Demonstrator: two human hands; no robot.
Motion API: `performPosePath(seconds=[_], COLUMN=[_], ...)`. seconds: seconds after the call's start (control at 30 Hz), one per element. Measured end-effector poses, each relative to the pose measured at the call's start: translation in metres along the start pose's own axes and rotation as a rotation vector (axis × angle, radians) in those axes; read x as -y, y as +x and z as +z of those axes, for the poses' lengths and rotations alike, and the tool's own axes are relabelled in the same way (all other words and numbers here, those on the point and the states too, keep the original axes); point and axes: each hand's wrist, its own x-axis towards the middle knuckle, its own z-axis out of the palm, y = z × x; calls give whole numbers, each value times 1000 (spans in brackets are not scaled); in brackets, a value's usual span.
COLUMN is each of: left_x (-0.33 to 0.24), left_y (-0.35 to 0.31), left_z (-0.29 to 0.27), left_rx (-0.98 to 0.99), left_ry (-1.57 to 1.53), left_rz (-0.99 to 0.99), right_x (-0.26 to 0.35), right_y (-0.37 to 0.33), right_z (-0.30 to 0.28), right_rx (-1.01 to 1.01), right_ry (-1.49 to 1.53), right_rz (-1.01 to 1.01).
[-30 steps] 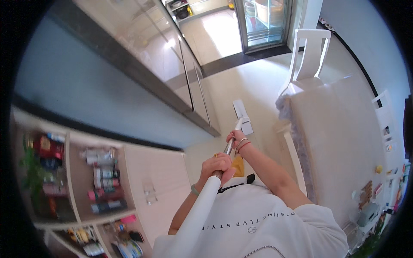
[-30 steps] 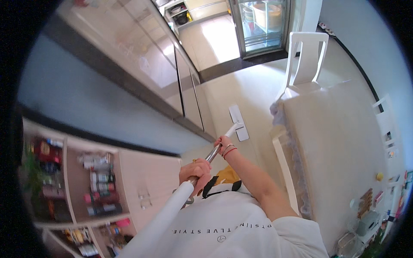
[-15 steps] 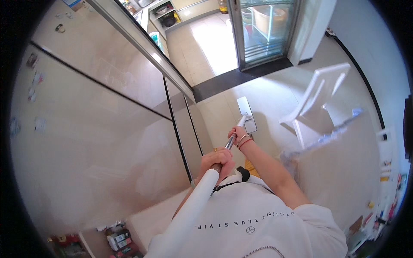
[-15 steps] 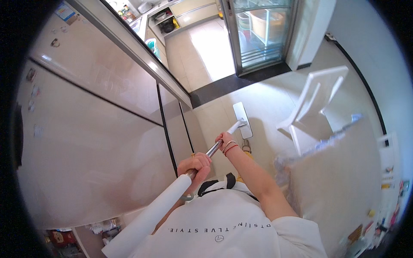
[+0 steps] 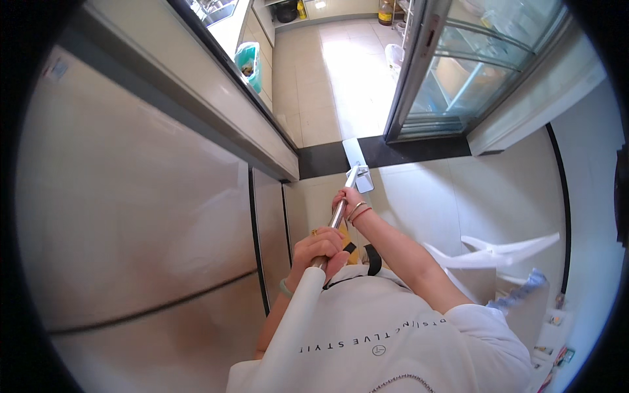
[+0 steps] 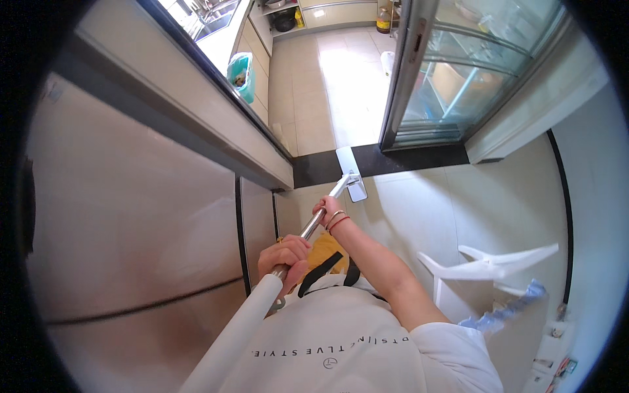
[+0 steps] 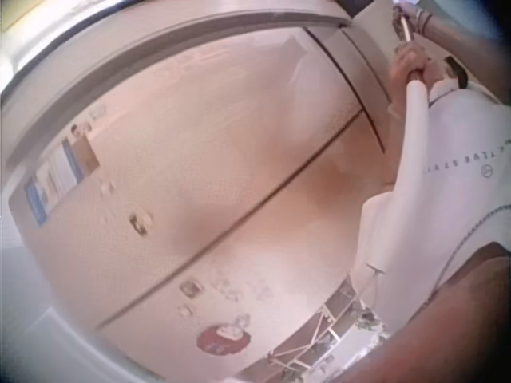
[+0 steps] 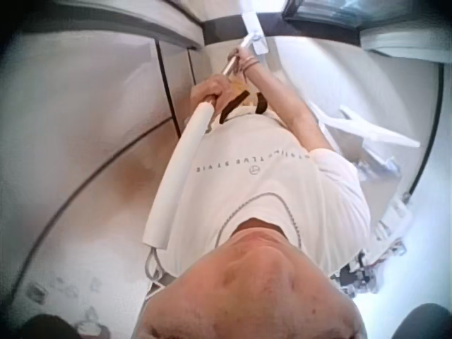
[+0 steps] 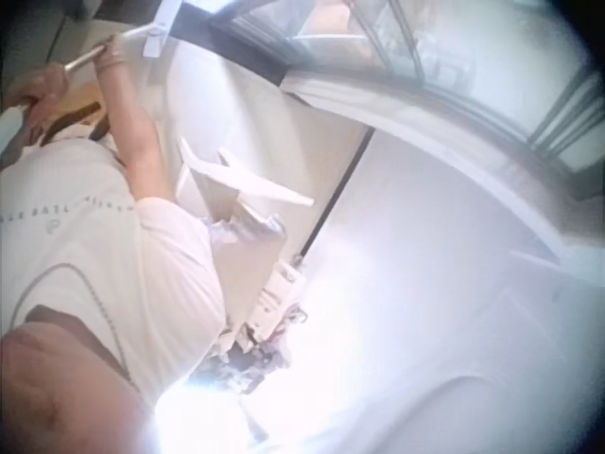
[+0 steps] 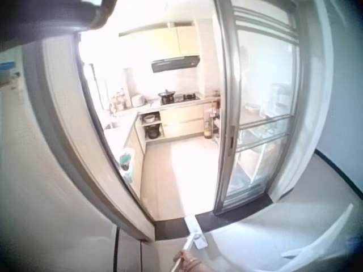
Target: The person mops the floor in a living room and bathroom using a flat mop. They dip the mop into a bucket of water in the bathroom to clean it. The person then moves to the kitchen, where they briefly handle a plastic bag containing food items before resuming mopping the kitchen floor.
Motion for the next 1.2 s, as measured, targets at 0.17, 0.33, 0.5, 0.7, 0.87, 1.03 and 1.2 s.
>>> performPosePath(seconds=[0.17, 0.33, 0.5, 0.7, 0.87, 1.03, 1.2], left_x=[81, 147, 198, 276, 356, 423, 491], left_y=[114, 239, 332, 430, 510, 594, 669], left_z=[-36, -64, -88, -108, -131, -148, -163], left_rx=[17, 85, 135, 112, 76, 75, 91], left_ry=[-10, 14, -3, 16, 0, 31, 38], left_rz=[40, 63, 17, -27, -93, -94, -99], right_x=[77, 162, 228, 307, 371, 429, 495], right_y=[77, 133, 178, 244, 310, 370, 429], right_z=[89, 174, 244, 314, 375, 430, 470], right_rx=[-23, 52, 53, 55, -3, 26, -6], right_ry=[46, 124, 138, 151, 126, 152, 195], right_rz=[-47, -77, -98, -95, -102, -130, -164])
